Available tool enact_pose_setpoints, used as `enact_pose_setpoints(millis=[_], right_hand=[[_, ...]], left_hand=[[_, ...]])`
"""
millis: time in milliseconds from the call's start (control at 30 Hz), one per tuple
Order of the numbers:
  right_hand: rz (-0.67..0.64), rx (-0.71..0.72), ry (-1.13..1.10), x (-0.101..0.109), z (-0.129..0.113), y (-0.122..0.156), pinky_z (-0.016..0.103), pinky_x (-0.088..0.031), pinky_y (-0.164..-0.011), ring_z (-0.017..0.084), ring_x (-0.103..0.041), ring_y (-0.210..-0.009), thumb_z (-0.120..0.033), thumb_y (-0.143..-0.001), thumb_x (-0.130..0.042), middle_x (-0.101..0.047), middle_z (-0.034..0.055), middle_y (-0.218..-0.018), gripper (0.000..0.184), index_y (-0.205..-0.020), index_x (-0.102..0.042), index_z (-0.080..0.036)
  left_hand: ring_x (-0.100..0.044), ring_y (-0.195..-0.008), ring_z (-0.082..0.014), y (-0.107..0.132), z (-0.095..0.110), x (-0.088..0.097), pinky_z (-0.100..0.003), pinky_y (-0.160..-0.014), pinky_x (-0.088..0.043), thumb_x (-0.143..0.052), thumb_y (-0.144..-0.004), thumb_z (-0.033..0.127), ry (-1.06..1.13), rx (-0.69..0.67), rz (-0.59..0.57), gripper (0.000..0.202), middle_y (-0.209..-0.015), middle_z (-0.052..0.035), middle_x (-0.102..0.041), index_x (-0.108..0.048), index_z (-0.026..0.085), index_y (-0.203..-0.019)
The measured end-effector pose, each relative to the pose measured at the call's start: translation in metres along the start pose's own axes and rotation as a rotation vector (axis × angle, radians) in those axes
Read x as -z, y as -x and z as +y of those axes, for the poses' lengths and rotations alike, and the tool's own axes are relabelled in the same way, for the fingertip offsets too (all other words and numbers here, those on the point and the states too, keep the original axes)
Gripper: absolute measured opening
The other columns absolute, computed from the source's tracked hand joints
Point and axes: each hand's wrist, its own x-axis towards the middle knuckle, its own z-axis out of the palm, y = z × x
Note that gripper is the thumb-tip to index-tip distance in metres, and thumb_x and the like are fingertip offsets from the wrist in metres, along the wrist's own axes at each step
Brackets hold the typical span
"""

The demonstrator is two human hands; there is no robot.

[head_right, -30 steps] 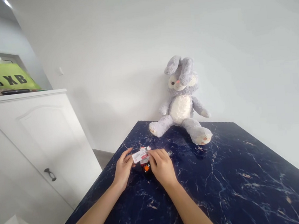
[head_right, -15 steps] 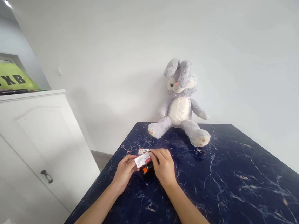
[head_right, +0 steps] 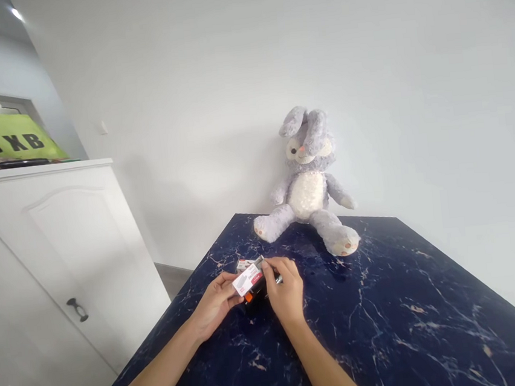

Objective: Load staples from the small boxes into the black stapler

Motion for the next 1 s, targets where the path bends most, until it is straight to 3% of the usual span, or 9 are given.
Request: enact_pose_setpoints(millis=[100,233,400,567,833,1000], right_hand=[[-0.017,-0.007,-0.035,0.0019,-0.0013,0.0006,0.034,-0.048,-0.079,0.020,-0.060,-0.087,-0.032,-0.098,-0.052,-0.067,0.0044,-0.092,0.019,-0.091,-0.066,-0.022],[-0.071,0.075,-0.048,0.0013,-0.0017,0.0022,0.036,-0.048,-0.083,0.021,-0.060,-0.091,-0.031,-0.097,-0.051,-0.066,0.0061,-0.095,0.016,-0.094,-0.064,-0.022],[-0.065,-0.018,-0.027,-0.0022,0.0022,0.0058,0.035,-0.051,-0.082,0.021,-0.064,-0.089,-0.036,-0.095,-0.055,-0.068,0.0065,-0.099,0.019,-0.105,-0.062,-0.022],[-0.119,-0.038,-0.051,0.0007,0.0038,0.0075,0.036,-0.050,-0.090,0.022,-0.065,-0.101,-0.036,-0.098,-0.048,-0.070,0.0071,-0.111,0.028,-0.119,-0.062,-0.023],[-0.169,-0.015,-0.052,0.0046,-0.0007,0.0055,0.036,-0.049,-0.091,0.023,-0.063,-0.102,-0.035,-0.098,-0.046,-0.069,0.0067,-0.110,0.029,-0.116,-0.065,-0.023],[-0.158,-0.045,-0.100,0.0044,-0.0016,0.0057,0.035,-0.051,-0.083,0.023,-0.065,-0.093,-0.034,-0.098,-0.045,-0.071,0.0060,-0.101,0.026,-0.107,-0.066,-0.023]], left_hand=[[-0.066,-0.089,-0.0171,0.0008,-0.0007,-0.0008,-0.028,-0.077,-0.053,-0.079,-0.080,0.032,-0.012,0.003,-0.026,0.024,-0.106,-0.0083,-0.072,-0.065,0.016,-0.092],[-0.065,-0.090,-0.0172,0.0011,-0.0007,-0.0007,-0.028,-0.077,-0.051,-0.079,-0.080,0.030,0.008,-0.010,-0.041,0.022,-0.107,-0.0077,-0.073,-0.064,0.017,-0.089],[-0.065,-0.092,-0.0174,0.0004,-0.0004,-0.0004,-0.027,-0.078,-0.050,-0.078,-0.081,0.028,0.002,-0.011,-0.039,0.019,-0.107,-0.0076,-0.072,-0.064,0.018,-0.090],[-0.065,-0.088,-0.0154,-0.0003,-0.0023,0.0003,-0.025,-0.075,-0.051,-0.077,-0.083,0.028,0.027,-0.012,-0.014,0.021,-0.105,-0.0070,-0.072,-0.067,0.018,-0.099],[-0.066,-0.088,-0.0151,0.0001,-0.0044,0.0022,-0.024,-0.077,-0.051,-0.081,-0.078,0.022,0.061,0.024,-0.053,0.025,-0.104,-0.0070,-0.074,-0.071,0.018,-0.100],[-0.067,-0.091,-0.0192,0.0010,-0.0049,0.0025,-0.028,-0.076,-0.050,-0.086,-0.071,0.020,0.049,0.033,-0.084,0.034,-0.107,-0.0080,-0.074,-0.073,0.019,-0.102]])
